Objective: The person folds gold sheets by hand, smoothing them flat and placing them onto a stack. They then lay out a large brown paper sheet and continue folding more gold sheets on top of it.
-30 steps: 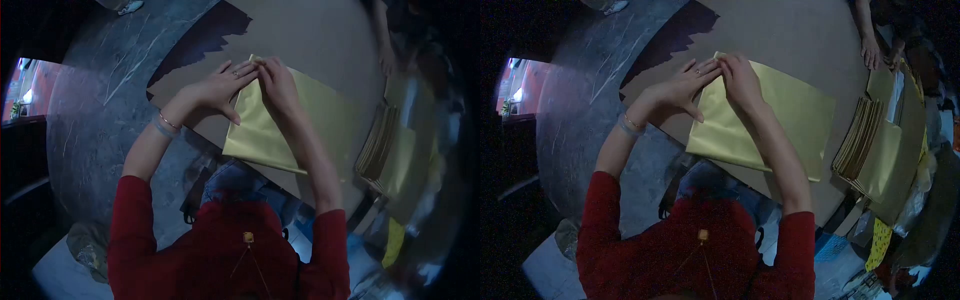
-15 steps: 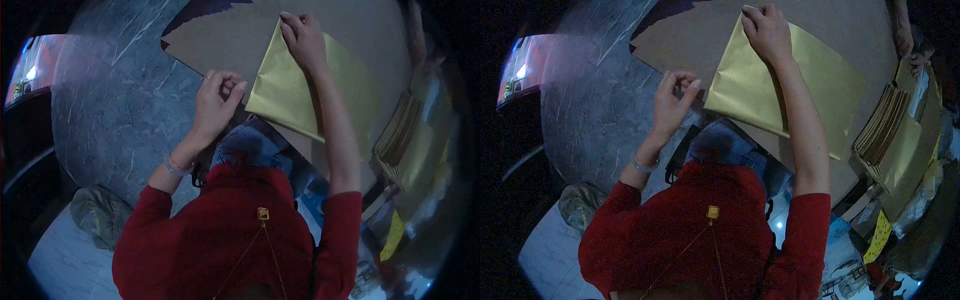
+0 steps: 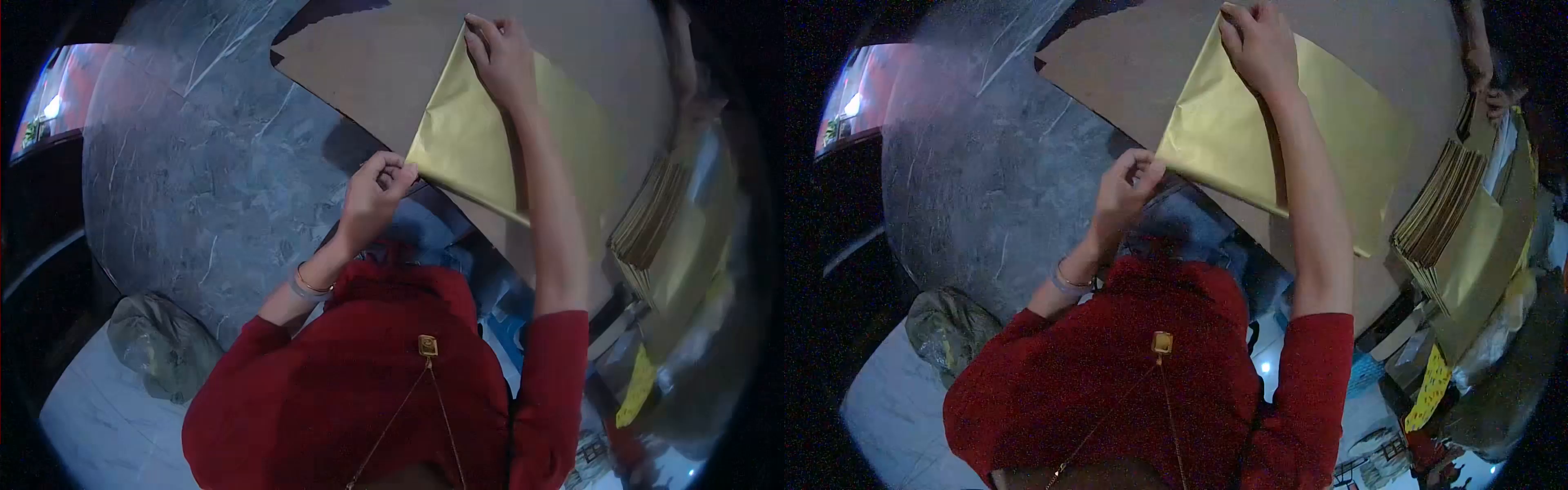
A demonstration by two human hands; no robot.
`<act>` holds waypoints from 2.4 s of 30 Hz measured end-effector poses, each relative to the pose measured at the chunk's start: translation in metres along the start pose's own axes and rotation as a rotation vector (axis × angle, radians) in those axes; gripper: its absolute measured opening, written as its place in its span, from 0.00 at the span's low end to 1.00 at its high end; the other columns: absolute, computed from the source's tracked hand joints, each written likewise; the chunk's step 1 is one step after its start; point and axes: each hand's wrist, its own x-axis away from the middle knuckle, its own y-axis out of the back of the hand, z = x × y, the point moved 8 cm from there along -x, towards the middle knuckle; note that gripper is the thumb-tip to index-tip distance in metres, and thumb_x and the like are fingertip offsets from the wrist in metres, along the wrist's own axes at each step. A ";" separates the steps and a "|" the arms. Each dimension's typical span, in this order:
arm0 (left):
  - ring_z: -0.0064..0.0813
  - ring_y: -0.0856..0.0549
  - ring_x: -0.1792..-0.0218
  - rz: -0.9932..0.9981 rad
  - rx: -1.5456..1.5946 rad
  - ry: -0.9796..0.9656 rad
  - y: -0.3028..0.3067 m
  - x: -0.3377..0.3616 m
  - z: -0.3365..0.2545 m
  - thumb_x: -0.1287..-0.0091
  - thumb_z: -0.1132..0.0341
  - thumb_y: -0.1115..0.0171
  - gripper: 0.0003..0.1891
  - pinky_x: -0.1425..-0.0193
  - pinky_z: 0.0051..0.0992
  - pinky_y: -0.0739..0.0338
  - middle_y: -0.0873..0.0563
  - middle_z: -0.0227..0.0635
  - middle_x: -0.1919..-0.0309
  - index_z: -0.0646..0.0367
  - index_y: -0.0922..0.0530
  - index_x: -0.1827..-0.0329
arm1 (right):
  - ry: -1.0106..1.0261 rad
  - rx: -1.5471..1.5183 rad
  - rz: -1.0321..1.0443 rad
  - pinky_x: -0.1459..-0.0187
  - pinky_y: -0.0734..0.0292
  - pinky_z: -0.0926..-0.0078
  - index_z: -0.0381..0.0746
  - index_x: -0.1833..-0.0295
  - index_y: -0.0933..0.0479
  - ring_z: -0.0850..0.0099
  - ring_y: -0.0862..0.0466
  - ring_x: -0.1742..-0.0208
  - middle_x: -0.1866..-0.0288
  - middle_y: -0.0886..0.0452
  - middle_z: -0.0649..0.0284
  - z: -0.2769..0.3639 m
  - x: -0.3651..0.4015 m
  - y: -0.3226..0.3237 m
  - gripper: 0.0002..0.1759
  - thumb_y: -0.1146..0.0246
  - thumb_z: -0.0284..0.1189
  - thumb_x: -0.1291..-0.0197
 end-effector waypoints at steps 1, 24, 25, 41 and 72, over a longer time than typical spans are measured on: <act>0.14 0.26 0.74 -0.024 0.001 0.005 0.004 0.001 -0.002 0.37 0.65 0.33 0.10 0.69 0.20 0.29 0.22 0.28 0.75 0.64 0.21 0.63 | 0.015 0.002 -0.015 0.51 0.27 0.62 0.45 0.45 0.21 0.54 0.22 0.53 0.54 0.23 0.50 0.001 0.000 0.000 0.17 0.42 0.39 0.36; 0.21 0.19 0.65 -0.019 0.352 0.218 0.006 -0.005 0.021 0.42 0.74 0.31 0.20 0.63 0.22 0.24 0.16 0.37 0.69 0.62 0.36 0.56 | -0.056 -0.094 0.013 0.49 0.28 0.61 0.45 0.46 0.21 0.55 0.23 0.51 0.54 0.23 0.53 -0.001 0.000 -0.002 0.16 0.41 0.37 0.37; 0.22 0.19 0.65 -0.014 0.365 0.211 0.006 -0.006 0.019 0.43 0.74 0.30 0.20 0.61 0.22 0.24 0.16 0.37 0.69 0.62 0.36 0.58 | -0.041 -0.060 -0.002 0.49 0.27 0.61 0.45 0.46 0.21 0.55 0.23 0.52 0.54 0.23 0.53 0.000 0.001 -0.002 0.16 0.41 0.37 0.37; 0.16 0.24 0.75 0.043 0.419 0.303 0.002 -0.012 0.034 0.46 0.72 0.28 0.23 0.71 0.16 0.29 0.20 0.34 0.72 0.58 0.39 0.60 | 0.001 -0.034 -0.068 0.54 0.26 0.59 0.48 0.49 0.21 0.54 0.24 0.56 0.57 0.24 0.56 -0.002 0.002 -0.002 0.13 0.44 0.36 0.38; 0.14 0.23 0.69 0.205 0.331 0.349 -0.006 -0.015 0.039 0.40 0.64 0.32 0.12 0.65 0.18 0.27 0.17 0.28 0.72 0.66 0.19 0.65 | 0.124 -0.330 0.323 0.39 0.37 0.59 0.42 0.42 0.27 0.57 0.27 0.41 0.41 0.28 0.56 0.124 0.087 0.010 0.23 0.37 0.35 0.44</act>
